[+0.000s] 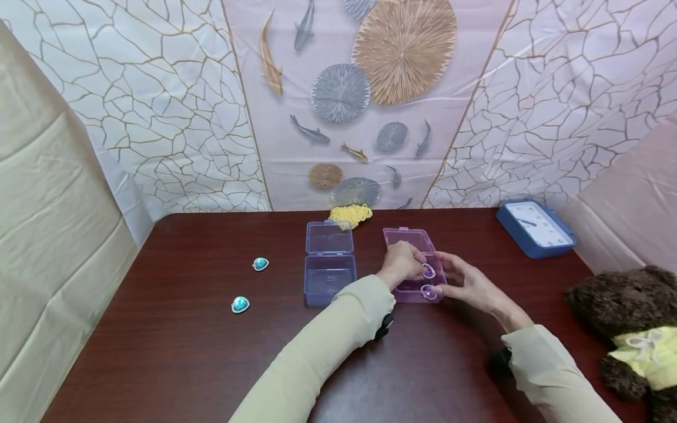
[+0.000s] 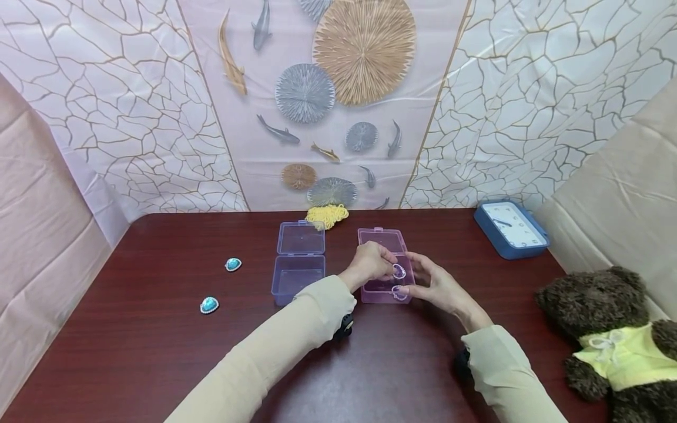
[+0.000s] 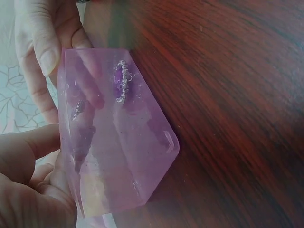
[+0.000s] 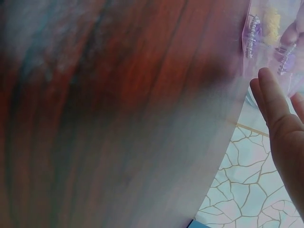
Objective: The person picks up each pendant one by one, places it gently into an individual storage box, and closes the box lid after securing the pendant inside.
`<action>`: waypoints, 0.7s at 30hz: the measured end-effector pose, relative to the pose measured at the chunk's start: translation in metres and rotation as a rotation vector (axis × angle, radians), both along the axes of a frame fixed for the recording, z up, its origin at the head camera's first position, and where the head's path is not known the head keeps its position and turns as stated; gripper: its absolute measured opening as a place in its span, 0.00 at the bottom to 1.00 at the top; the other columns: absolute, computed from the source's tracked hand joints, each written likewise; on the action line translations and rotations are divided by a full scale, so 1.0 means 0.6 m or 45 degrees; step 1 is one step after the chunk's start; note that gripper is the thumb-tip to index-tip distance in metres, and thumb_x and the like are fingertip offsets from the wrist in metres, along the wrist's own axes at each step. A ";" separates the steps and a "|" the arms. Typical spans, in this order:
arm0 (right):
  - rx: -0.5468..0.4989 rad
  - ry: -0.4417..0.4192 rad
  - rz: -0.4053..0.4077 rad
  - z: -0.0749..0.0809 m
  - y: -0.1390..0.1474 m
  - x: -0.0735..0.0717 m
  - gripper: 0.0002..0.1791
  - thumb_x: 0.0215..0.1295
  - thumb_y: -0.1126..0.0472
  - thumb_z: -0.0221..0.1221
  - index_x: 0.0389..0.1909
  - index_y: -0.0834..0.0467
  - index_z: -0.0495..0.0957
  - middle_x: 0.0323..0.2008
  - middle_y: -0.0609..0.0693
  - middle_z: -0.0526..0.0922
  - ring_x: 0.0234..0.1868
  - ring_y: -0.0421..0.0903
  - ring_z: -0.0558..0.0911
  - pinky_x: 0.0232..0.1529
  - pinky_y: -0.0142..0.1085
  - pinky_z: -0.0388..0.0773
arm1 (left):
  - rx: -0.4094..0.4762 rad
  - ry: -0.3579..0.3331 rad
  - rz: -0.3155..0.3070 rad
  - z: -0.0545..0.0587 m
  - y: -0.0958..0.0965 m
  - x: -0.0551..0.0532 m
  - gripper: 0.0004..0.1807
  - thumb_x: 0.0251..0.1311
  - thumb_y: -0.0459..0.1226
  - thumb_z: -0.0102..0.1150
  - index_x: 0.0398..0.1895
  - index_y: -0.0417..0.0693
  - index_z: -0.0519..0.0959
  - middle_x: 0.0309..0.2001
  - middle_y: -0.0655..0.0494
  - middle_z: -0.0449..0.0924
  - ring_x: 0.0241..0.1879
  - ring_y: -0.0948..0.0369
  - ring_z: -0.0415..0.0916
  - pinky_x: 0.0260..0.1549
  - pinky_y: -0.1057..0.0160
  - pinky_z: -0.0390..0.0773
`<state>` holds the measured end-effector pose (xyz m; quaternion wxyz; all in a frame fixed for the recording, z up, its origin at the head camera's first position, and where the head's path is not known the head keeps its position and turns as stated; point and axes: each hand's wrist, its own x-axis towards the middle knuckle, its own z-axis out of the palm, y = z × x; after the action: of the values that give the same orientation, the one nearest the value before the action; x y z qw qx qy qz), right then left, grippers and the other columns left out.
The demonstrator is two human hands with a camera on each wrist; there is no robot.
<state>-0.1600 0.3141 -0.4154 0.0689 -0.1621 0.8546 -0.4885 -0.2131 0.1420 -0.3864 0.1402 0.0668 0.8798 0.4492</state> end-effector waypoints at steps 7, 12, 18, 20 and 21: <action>-0.018 0.016 0.013 0.005 -0.003 0.002 0.39 0.58 0.67 0.63 0.67 0.70 0.54 0.61 0.71 0.65 0.57 0.55 0.73 0.50 0.23 0.73 | -0.093 0.060 -0.046 0.004 -0.005 -0.001 0.07 0.42 0.31 0.73 0.28 0.49 0.88 0.23 0.59 0.85 0.23 0.66 0.78 0.26 0.78 0.75; -0.026 0.015 0.015 0.001 -0.002 0.002 0.39 0.58 0.68 0.63 0.67 0.70 0.54 0.62 0.71 0.65 0.57 0.51 0.74 0.50 0.22 0.73 | -0.181 0.095 -0.071 0.004 -0.002 -0.002 0.07 0.41 0.33 0.73 0.27 0.52 0.88 0.27 0.62 0.85 0.31 0.66 0.78 0.33 0.76 0.75; -0.014 -0.022 0.000 0.000 -0.002 0.002 0.39 0.58 0.66 0.63 0.67 0.68 0.54 0.63 0.70 0.64 0.59 0.60 0.71 0.51 0.24 0.73 | -0.275 0.172 -0.125 0.001 0.001 -0.005 0.07 0.42 0.36 0.73 0.27 0.54 0.88 0.30 0.64 0.86 0.37 0.65 0.78 0.38 0.74 0.75; -0.008 -0.018 0.001 0.001 -0.003 0.002 0.40 0.59 0.66 0.63 0.67 0.69 0.53 0.63 0.70 0.63 0.59 0.65 0.69 0.52 0.24 0.73 | -0.312 0.205 -0.153 0.001 0.002 -0.005 0.06 0.43 0.36 0.73 0.28 0.54 0.88 0.30 0.65 0.86 0.37 0.65 0.77 0.38 0.74 0.74; -0.006 -0.014 -0.002 0.001 -0.003 0.002 0.40 0.59 0.66 0.63 0.67 0.69 0.53 0.63 0.71 0.63 0.59 0.66 0.69 0.52 0.24 0.73 | -0.332 0.222 -0.165 0.001 0.003 -0.006 0.06 0.43 0.37 0.73 0.27 0.54 0.88 0.30 0.65 0.85 0.37 0.65 0.77 0.38 0.74 0.74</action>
<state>-0.1587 0.3124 -0.4145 0.0730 -0.1590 0.8533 -0.4913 -0.2165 0.1436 -0.3860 0.0995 0.1433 0.9334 0.3137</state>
